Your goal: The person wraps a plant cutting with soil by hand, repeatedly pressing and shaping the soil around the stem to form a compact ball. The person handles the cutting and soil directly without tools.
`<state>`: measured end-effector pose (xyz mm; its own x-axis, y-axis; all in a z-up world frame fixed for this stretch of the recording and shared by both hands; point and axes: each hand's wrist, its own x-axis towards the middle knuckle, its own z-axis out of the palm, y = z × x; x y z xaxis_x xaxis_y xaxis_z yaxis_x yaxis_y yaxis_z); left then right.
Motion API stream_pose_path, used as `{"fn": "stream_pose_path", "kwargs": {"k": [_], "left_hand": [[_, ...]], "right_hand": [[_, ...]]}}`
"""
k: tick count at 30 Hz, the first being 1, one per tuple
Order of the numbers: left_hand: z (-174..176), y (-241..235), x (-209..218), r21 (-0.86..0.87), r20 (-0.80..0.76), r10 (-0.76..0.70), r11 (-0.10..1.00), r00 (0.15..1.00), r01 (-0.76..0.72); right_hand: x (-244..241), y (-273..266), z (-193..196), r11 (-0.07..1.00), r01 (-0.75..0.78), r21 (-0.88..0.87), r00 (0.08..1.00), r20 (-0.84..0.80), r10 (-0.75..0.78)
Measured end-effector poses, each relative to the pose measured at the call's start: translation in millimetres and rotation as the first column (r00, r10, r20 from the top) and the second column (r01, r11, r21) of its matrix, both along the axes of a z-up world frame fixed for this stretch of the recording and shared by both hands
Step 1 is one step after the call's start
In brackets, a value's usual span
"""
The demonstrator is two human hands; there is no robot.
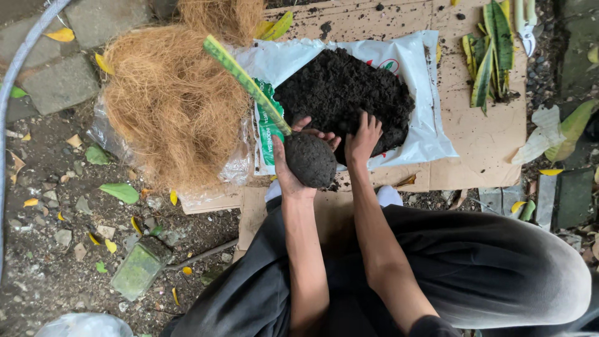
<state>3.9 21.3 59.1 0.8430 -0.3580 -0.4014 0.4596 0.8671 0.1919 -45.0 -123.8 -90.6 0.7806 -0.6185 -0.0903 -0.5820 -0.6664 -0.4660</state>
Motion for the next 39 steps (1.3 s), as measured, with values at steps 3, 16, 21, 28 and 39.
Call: {"fn": "stream_pose_path", "kwargs": {"k": [3,16,21,28,39], "left_hand": [[6,4,0,0.03,-0.002,0.009,1.0,1.0,-0.009],[14,7,-2,0.068,-0.007,0.046,0.997,0.999,-0.046],[17,8,-3,0.067,-0.015,0.048,0.997,0.999,-0.047],[17,7,-2,0.096,-0.014,0.051,0.994,0.999,-0.049],[21,4,0,0.107,-0.012,0.03,0.994,0.999,-0.028]], "right_hand": [[4,-13,7,0.976,0.124,0.181,0.985,0.095,-0.143],[16,-46,35,0.853,0.095,0.514,0.989,0.046,-0.139],[12,-49,52,0.755,-0.108,0.647,0.961,0.262,-0.087],[14,-51,67,0.745,-0.016,0.667,0.958,0.223,-0.18],[16,-48,51,0.948,-0.071,0.311,0.992,0.122,0.034]]}}
